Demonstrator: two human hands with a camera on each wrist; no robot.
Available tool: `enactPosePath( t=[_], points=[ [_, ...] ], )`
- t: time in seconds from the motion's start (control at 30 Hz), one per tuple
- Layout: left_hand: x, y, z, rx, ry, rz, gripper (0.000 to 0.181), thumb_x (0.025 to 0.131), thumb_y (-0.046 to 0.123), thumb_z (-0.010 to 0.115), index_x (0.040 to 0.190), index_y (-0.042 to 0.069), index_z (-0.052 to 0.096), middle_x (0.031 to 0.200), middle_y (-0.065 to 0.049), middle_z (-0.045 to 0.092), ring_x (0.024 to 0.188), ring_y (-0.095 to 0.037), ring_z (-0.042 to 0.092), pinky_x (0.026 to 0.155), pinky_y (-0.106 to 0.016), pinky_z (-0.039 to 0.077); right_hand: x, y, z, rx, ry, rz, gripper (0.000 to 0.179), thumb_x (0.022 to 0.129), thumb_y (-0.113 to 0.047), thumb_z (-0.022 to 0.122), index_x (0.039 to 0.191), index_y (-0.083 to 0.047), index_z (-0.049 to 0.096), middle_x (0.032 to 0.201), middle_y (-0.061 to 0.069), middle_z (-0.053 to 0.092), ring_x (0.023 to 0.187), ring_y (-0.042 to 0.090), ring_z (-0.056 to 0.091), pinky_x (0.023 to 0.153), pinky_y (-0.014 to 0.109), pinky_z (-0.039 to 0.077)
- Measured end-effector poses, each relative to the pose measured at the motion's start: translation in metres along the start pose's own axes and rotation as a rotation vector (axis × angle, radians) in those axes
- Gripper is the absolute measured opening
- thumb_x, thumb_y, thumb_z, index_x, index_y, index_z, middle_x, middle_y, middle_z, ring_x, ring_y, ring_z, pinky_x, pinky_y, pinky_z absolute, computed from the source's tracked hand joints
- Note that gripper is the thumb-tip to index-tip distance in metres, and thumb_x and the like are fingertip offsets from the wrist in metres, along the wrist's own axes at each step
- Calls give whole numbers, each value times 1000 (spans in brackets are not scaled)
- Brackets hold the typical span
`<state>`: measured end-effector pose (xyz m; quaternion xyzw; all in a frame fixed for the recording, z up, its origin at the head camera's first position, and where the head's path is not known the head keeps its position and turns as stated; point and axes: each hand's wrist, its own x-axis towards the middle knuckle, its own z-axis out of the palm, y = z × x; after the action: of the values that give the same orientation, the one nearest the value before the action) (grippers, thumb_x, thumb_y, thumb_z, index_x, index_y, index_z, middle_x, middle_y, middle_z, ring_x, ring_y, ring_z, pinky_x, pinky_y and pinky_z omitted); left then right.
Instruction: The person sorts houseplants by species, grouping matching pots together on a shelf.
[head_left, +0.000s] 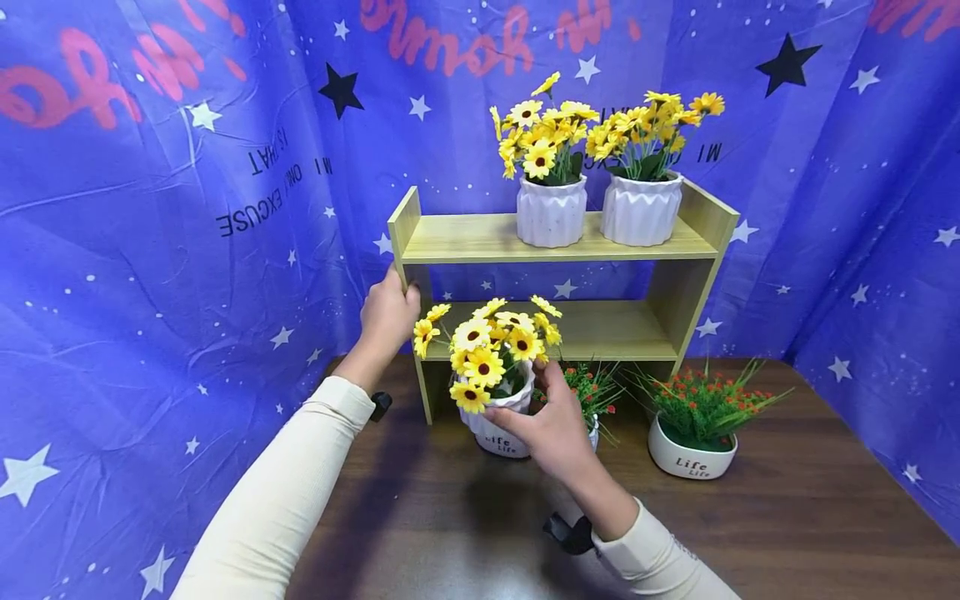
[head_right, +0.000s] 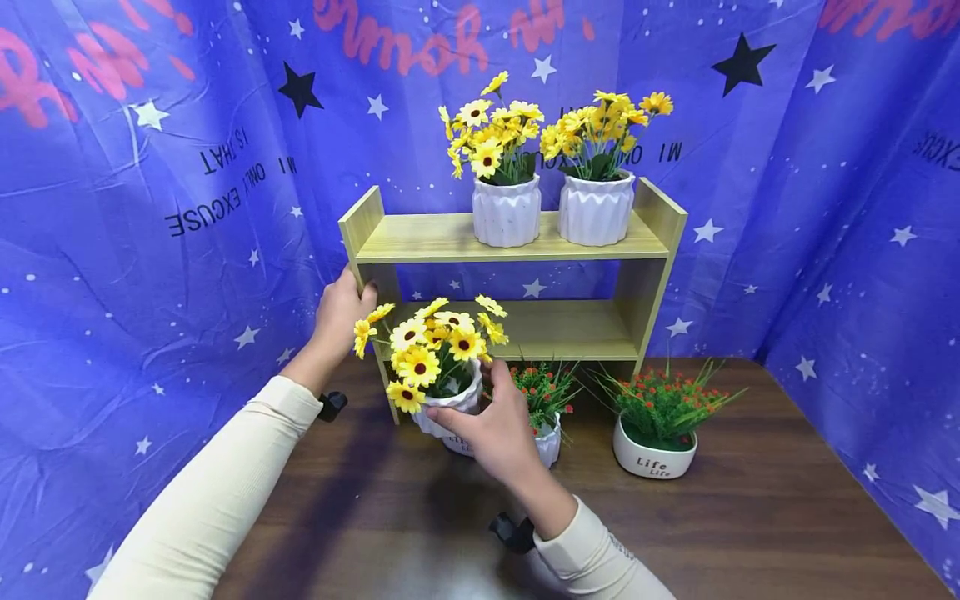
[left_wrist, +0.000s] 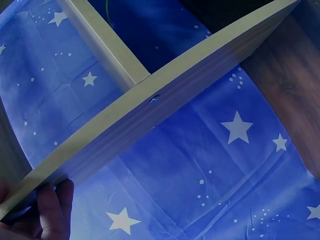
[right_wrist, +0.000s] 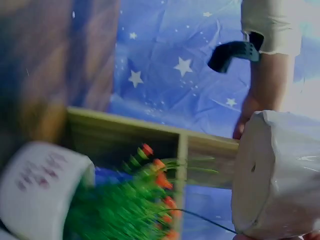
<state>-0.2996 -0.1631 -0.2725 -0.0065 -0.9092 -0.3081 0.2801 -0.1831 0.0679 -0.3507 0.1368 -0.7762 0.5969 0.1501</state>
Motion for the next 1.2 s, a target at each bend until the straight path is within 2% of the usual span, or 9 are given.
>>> enactPosePath(
  t=[0.13, 0.33, 0.63, 0.83, 1.03, 1.2],
  points=[
    [-1, -1, 1, -6, 10, 6, 25, 98, 20, 51, 118, 6, 56, 101, -26, 68, 95, -47, 65, 73, -61, 45, 17, -20, -12, -19, 11, -34, 83, 71, -32, 90, 138, -11, 46, 123, 7, 62, 113, 20, 59, 89, 43, 50],
    [-3, -5, 6, 12, -2, 10, 28, 98, 21, 50, 120, 5, 56, 106, -27, 68, 97, -48, 65, 75, -62, 46, 43, -51, -25, 63, -29, -67, 86, 74, -33, 88, 141, -10, 39, 128, 7, 60, 115, 18, 59, 87, 37, 53],
    [-3, -4, 5, 1, 20, 17, 29, 98, 22, 51, 121, 5, 57, 106, -27, 68, 98, -48, 65, 75, -62, 45, 94, -92, -30, 52, -41, -160, 85, 75, -34, 88, 139, -7, 41, 130, 6, 60, 111, 18, 60, 86, 35, 52],
    [-3, -4, 5, 9, 14, 1, 26, 99, 23, 52, 117, 6, 57, 104, -28, 68, 96, -49, 65, 74, -62, 46, 120, -103, -26, 45, -44, -167, 84, 77, -33, 86, 140, -4, 38, 130, 6, 59, 110, 18, 60, 85, 35, 52],
    [-1, -4, 6, -2, 33, 29, 24, 99, 22, 53, 116, 7, 57, 100, -26, 69, 93, -48, 66, 72, -62, 47, 138, -108, -20, 102, -64, -146, 76, 79, -28, 85, 135, -3, 40, 123, 7, 60, 104, 19, 62, 79, 32, 52],
    [-1, -6, 3, -1, 25, 35, 25, 100, 23, 53, 118, 6, 56, 98, -26, 69, 92, -46, 67, 72, -61, 47, 147, -113, -15, 23, -61, -152, 73, 79, -32, 85, 131, -3, 44, 116, 7, 62, 98, 18, 62, 79, 31, 51]
  ],
)
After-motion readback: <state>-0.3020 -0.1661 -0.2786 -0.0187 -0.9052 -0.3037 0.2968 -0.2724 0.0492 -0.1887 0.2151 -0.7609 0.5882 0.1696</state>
